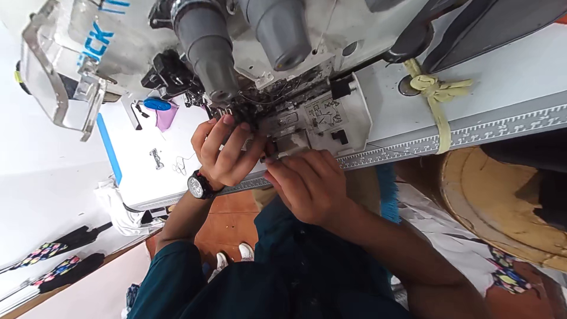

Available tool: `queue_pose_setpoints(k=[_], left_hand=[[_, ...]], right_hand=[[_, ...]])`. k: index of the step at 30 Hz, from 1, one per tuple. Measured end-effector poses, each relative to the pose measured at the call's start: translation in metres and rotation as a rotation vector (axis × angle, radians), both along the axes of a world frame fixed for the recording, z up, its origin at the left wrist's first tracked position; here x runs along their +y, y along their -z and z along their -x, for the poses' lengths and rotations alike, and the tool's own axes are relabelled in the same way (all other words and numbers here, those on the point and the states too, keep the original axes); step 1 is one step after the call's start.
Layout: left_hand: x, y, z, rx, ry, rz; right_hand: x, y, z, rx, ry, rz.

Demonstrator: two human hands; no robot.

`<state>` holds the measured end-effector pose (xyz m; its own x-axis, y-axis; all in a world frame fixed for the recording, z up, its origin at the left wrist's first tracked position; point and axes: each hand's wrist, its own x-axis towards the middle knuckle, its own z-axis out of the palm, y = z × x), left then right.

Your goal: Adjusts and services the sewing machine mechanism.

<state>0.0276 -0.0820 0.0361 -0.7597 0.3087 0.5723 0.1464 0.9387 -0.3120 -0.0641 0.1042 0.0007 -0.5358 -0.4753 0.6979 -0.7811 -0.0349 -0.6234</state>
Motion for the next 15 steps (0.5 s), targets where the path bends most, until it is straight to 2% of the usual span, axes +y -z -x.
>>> queue_pose_setpoints(k=[5, 15], left_hand=[[0.003, 0.002, 0.003, 0.023, 0.015, -0.071], [-0.002, 0.005, 0.0, 0.069, 0.034, -0.065]], right_hand=[[0.006, 0.003, -0.005, -0.009, 0.022, 0.034], [-0.015, -0.02, 0.007, 0.017, 0.028, -0.008]])
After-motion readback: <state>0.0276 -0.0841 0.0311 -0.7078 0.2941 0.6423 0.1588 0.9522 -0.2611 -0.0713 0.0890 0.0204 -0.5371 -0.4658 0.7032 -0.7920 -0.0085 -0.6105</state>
